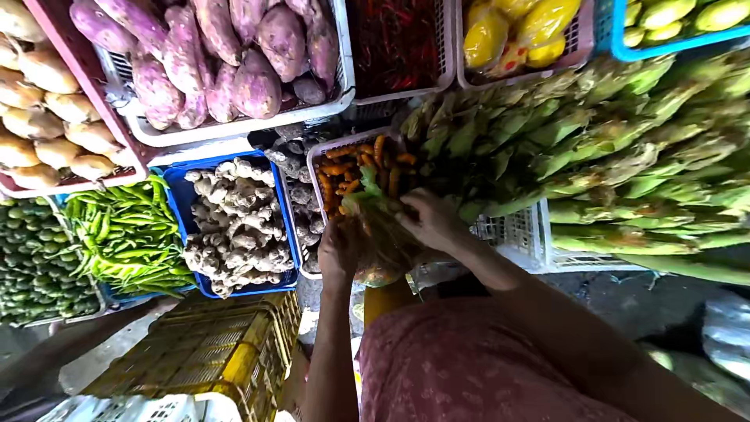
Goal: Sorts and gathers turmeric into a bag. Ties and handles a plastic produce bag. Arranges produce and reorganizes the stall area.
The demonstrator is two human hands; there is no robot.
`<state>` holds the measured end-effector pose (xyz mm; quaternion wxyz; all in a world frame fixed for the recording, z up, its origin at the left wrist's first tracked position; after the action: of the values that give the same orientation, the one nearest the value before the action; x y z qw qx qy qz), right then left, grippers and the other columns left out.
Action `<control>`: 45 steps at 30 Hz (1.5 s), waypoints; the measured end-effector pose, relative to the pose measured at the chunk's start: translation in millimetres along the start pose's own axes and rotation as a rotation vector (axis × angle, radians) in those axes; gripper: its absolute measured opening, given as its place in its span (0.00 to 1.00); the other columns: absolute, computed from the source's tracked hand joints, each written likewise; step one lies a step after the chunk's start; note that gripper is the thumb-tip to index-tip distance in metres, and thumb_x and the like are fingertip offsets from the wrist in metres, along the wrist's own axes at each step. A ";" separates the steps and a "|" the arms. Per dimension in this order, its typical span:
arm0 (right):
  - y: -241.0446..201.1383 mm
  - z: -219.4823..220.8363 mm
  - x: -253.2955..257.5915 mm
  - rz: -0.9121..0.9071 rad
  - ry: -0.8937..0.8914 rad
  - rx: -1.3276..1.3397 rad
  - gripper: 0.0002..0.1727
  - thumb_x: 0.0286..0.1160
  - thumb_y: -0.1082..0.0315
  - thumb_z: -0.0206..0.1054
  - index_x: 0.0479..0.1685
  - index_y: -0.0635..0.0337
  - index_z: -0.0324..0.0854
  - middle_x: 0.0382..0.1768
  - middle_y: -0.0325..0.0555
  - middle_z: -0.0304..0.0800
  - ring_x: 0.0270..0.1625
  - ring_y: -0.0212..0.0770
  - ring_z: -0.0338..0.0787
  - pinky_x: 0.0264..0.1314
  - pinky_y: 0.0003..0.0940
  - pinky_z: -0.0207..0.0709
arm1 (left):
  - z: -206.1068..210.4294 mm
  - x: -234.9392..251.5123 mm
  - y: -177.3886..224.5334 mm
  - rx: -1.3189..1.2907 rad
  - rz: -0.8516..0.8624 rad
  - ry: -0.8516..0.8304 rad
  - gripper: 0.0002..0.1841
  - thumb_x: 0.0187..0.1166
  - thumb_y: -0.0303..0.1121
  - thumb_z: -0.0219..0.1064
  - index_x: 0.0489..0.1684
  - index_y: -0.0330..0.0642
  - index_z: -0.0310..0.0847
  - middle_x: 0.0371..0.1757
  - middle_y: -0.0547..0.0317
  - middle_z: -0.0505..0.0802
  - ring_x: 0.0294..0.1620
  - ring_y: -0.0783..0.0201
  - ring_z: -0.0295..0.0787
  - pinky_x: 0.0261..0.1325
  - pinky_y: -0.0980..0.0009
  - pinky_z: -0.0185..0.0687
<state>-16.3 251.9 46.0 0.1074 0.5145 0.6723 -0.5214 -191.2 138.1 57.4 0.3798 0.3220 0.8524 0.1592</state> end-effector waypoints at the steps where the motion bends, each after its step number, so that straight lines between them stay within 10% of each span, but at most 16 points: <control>1: -0.4 -14.1 1.6 0.016 0.070 0.003 0.19 0.83 0.65 0.67 0.68 0.66 0.82 0.71 0.64 0.80 0.65 0.58 0.88 0.68 0.54 0.82 | -1.1 4.4 -2.7 0.048 -0.031 0.008 0.18 0.85 0.36 0.64 0.63 0.32 0.83 0.44 0.40 0.94 0.44 0.46 0.93 0.53 0.46 0.86; 5: -1.3 -35.5 40.1 0.156 0.093 -0.133 0.36 0.84 0.70 0.63 0.91 0.64 0.55 0.84 0.66 0.65 0.73 0.65 0.82 0.72 0.59 0.77 | -11.1 7.4 12.8 -0.029 0.150 0.121 0.11 0.76 0.27 0.70 0.48 0.26 0.86 0.55 0.36 0.91 0.55 0.46 0.90 0.59 0.51 0.85; 7: -5.7 -21.3 61.6 0.118 0.070 -0.125 0.33 0.82 0.72 0.63 0.87 0.67 0.60 0.80 0.70 0.68 0.76 0.68 0.78 0.74 0.62 0.75 | -16.7 1.1 24.5 -0.176 0.256 0.123 0.08 0.78 0.26 0.68 0.46 0.28 0.83 0.61 0.41 0.90 0.61 0.57 0.90 0.64 0.61 0.85; 10: -47.7 -4.8 72.6 -0.157 0.075 -0.036 0.24 0.80 0.77 0.61 0.76 0.71 0.74 0.76 0.68 0.74 0.78 0.63 0.77 0.79 0.56 0.72 | -25.9 -9.0 35.7 -0.277 0.334 0.163 0.09 0.77 0.24 0.67 0.47 0.26 0.82 0.40 0.50 0.93 0.42 0.71 0.91 0.51 0.72 0.87; 14: -65.0 25.7 75.1 -0.291 -0.136 -0.017 0.23 0.84 0.80 0.53 0.77 0.70 0.75 0.76 0.65 0.78 0.79 0.60 0.78 0.84 0.52 0.67 | -9.5 -13.7 33.3 -0.207 0.391 -0.026 0.13 0.74 0.22 0.68 0.53 0.23 0.83 0.49 0.40 0.92 0.51 0.60 0.90 0.58 0.65 0.86; 17: -61.2 -5.2 57.5 -0.437 0.096 0.154 0.19 0.83 0.79 0.53 0.66 0.69 0.84 0.68 0.63 0.85 0.70 0.55 0.86 0.75 0.47 0.77 | -11.2 -18.8 35.5 -0.063 0.468 -0.022 0.12 0.71 0.21 0.69 0.49 0.25 0.88 0.51 0.38 0.93 0.55 0.52 0.92 0.62 0.61 0.86; 21: -23.8 -3.1 13.1 -0.441 -0.050 0.195 0.27 0.74 0.58 0.75 0.72 0.58 0.81 0.64 0.52 0.88 0.64 0.44 0.89 0.69 0.45 0.83 | -5.8 -38.6 35.4 -0.107 0.602 0.102 0.05 0.68 0.21 0.70 0.36 0.28 0.88 0.46 0.41 0.94 0.52 0.53 0.93 0.60 0.64 0.87; 24: 4.2 7.6 -3.4 -0.425 0.012 0.101 0.26 0.63 0.67 0.81 0.63 0.65 0.86 0.62 0.59 0.87 0.70 0.57 0.82 0.73 0.55 0.75 | 26.8 -55.7 38.5 0.039 0.684 -0.067 0.04 0.69 0.24 0.70 0.35 0.35 0.91 0.47 0.46 0.96 0.54 0.47 0.93 0.61 0.53 0.87; 26: 19.5 10.0 -4.0 -0.406 0.133 0.040 0.15 0.64 0.69 0.80 0.46 0.68 0.89 0.54 0.60 0.89 0.64 0.59 0.85 0.68 0.56 0.78 | 42.0 -57.2 27.2 0.178 0.618 -0.210 0.08 0.70 0.24 0.71 0.43 0.37 0.93 0.53 0.47 0.96 0.60 0.42 0.91 0.62 0.44 0.83; 29: 54.6 21.4 3.5 -0.187 0.054 0.027 0.14 0.69 0.72 0.77 0.51 0.70 0.87 0.59 0.63 0.87 0.64 0.59 0.86 0.69 0.57 0.79 | 29.6 -56.2 10.9 0.048 0.558 -0.154 0.11 0.69 0.27 0.72 0.46 0.37 0.93 0.57 0.49 0.95 0.65 0.47 0.89 0.70 0.49 0.81; 33: 77.9 35.1 -12.5 -0.062 0.046 0.218 0.50 0.62 0.48 0.83 0.81 0.69 0.66 0.76 0.66 0.76 0.76 0.57 0.79 0.80 0.53 0.73 | 3.7 -51.0 -48.1 -0.151 0.213 0.035 0.34 0.64 0.41 0.80 0.66 0.24 0.78 0.66 0.32 0.86 0.69 0.47 0.82 0.67 0.56 0.81; 37: 80.0 56.5 -24.7 0.118 0.066 0.183 0.70 0.46 0.34 0.86 0.89 0.70 0.54 0.83 0.70 0.67 0.86 0.62 0.68 0.88 0.53 0.61 | 27.2 -56.2 -71.7 0.008 -0.083 -0.091 0.51 0.56 0.45 0.88 0.79 0.22 0.66 0.75 0.24 0.75 0.70 0.40 0.79 0.69 0.54 0.80; 42: 81.4 69.8 -25.9 0.239 -0.007 0.132 0.61 0.69 0.43 0.77 0.91 0.73 0.45 0.78 0.72 0.73 0.82 0.62 0.74 0.87 0.52 0.63 | 33.0 -68.8 -54.5 0.223 -0.005 0.042 0.23 0.65 0.41 0.82 0.49 0.29 0.90 0.67 0.27 0.84 0.71 0.26 0.76 0.68 0.34 0.71; 45: 71.9 64.6 -28.7 0.303 -0.113 0.108 0.50 0.80 0.46 0.69 0.87 0.77 0.53 0.75 0.73 0.76 0.80 0.63 0.76 0.85 0.55 0.64 | 33.8 -76.5 -35.2 0.114 0.007 0.006 0.17 0.75 0.35 0.73 0.48 0.26 0.89 0.63 0.30 0.87 0.65 0.34 0.83 0.67 0.41 0.76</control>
<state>29.0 177.6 -4.9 0.1947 0.5846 0.5510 -0.5628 -142.3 61.7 58.6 0.3576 0.3456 0.8602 0.1127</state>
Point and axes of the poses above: each hand's wrist, its own x-axis towards the middle knuckle, its own z-axis out of the palm, y = z × x, the point moved 8 cm from there along x, towards the middle knuckle
